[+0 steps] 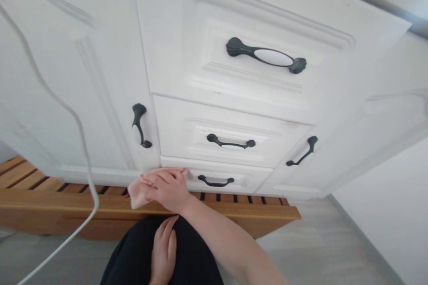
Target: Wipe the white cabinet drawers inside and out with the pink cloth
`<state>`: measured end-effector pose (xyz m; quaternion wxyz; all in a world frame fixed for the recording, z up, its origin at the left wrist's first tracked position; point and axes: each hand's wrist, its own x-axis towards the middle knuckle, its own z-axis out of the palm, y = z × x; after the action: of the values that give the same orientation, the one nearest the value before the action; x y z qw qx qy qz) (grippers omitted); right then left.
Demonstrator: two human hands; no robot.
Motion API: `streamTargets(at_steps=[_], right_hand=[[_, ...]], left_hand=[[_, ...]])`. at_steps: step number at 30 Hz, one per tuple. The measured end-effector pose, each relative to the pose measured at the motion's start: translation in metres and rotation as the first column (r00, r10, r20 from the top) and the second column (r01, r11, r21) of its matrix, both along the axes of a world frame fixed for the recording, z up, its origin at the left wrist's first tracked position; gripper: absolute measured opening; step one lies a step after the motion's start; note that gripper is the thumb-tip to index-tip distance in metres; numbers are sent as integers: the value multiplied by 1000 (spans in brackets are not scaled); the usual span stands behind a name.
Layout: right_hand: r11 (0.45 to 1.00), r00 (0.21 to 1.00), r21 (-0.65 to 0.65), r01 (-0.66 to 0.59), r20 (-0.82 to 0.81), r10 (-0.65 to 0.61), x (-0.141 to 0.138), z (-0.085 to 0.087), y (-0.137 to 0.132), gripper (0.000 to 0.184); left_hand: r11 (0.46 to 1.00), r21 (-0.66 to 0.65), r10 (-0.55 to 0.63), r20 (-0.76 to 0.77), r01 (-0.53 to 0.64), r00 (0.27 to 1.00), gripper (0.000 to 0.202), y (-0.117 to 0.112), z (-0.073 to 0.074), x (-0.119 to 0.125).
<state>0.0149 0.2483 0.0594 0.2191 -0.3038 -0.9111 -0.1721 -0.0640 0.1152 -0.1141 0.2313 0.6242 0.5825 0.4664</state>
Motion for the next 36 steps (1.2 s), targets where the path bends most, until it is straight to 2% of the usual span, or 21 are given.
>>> streamTargets(at_steps=[3,6,10,13,18,21,25,28,30,32,36], right_hand=[[998,996,68,1,84,-7,-7,5,7,31],[993,970,54,-103,226,88,12,-11,8,26],[989,955,-22,-147,256,148,67,-35,0,21],[992,957,-41,-121,262,128,119,-38,-14,23],[998,959,-62,6,285,12,212,-26,-47,24],[988,949,-113,103,309,-63,256,-16,-65,29],[946,952,-200,256,225,-210,287,11,-77,38],[930,943,-159,331,89,-321,298,33,-76,39],[920,925,-103,379,4,-381,303,35,-74,37],[896,892,-66,439,-85,-444,306,21,-73,35],[840,823,-45,540,-179,-539,305,-40,-80,36]], left_hand=[[1000,-6,-7,-7,7,1000,37,0,2,1],[1000,-25,-3,-23,3,1000,38,-1,6,1],[999,-42,3,-34,-4,999,39,-3,11,0],[998,-57,-5,-22,3,1000,40,-3,13,0],[998,-56,-13,4,14,1000,41,-2,11,2],[998,-56,-26,0,26,1000,41,-2,8,2],[999,-38,-22,-30,21,999,41,-2,4,0],[999,-24,-26,-62,25,998,42,-1,-1,-3],[1000,-16,-24,-78,23,997,43,0,-3,-4],[1000,-5,-20,-87,19,996,44,0,-5,-4],[1000,-12,-26,-102,24,994,44,-1,-5,-4]])
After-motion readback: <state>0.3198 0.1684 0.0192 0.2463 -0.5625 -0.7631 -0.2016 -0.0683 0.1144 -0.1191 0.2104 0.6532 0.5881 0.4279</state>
